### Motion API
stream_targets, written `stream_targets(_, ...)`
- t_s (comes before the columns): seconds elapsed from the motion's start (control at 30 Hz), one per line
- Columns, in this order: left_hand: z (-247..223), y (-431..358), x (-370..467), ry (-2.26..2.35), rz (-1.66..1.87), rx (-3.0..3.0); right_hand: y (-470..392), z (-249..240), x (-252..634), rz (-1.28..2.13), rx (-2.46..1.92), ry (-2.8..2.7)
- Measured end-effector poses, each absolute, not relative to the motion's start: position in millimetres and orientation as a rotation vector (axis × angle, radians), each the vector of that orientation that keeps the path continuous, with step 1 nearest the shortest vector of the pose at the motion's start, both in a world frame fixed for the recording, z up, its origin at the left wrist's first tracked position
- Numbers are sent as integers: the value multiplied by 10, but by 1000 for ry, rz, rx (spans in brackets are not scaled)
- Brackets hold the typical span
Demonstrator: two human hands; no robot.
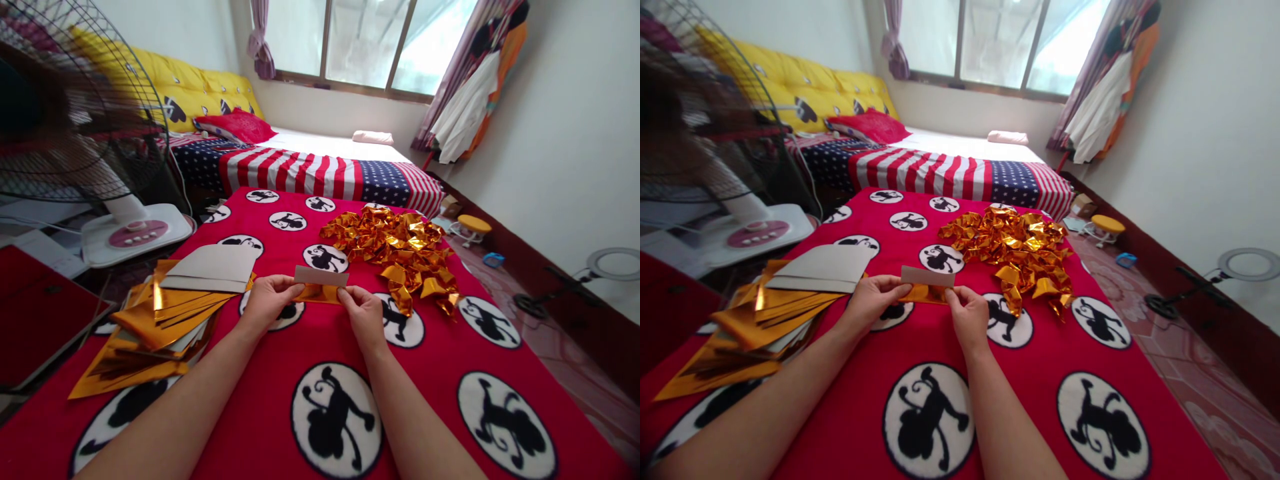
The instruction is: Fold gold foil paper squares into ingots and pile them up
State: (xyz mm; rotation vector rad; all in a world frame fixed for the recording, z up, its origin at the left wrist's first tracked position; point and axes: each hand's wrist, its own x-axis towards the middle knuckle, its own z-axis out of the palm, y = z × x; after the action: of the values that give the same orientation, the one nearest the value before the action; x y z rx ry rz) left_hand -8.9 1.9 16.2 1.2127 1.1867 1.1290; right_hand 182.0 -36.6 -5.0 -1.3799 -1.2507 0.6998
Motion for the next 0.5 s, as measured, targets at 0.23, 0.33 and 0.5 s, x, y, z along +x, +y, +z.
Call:
stream_targets(0.23,159,25,-111,1203,1107,1254,-361,-54,1813,678,-1440,-1258)
stream_targets(0.33,121,41,-129,1236,1091,1325,-368,-40,1803,636,-1486,-1254)
stream_targets(0.5,106,40,-145,1417,1026,1563,-405,13,1771,482,-1649,-1335)
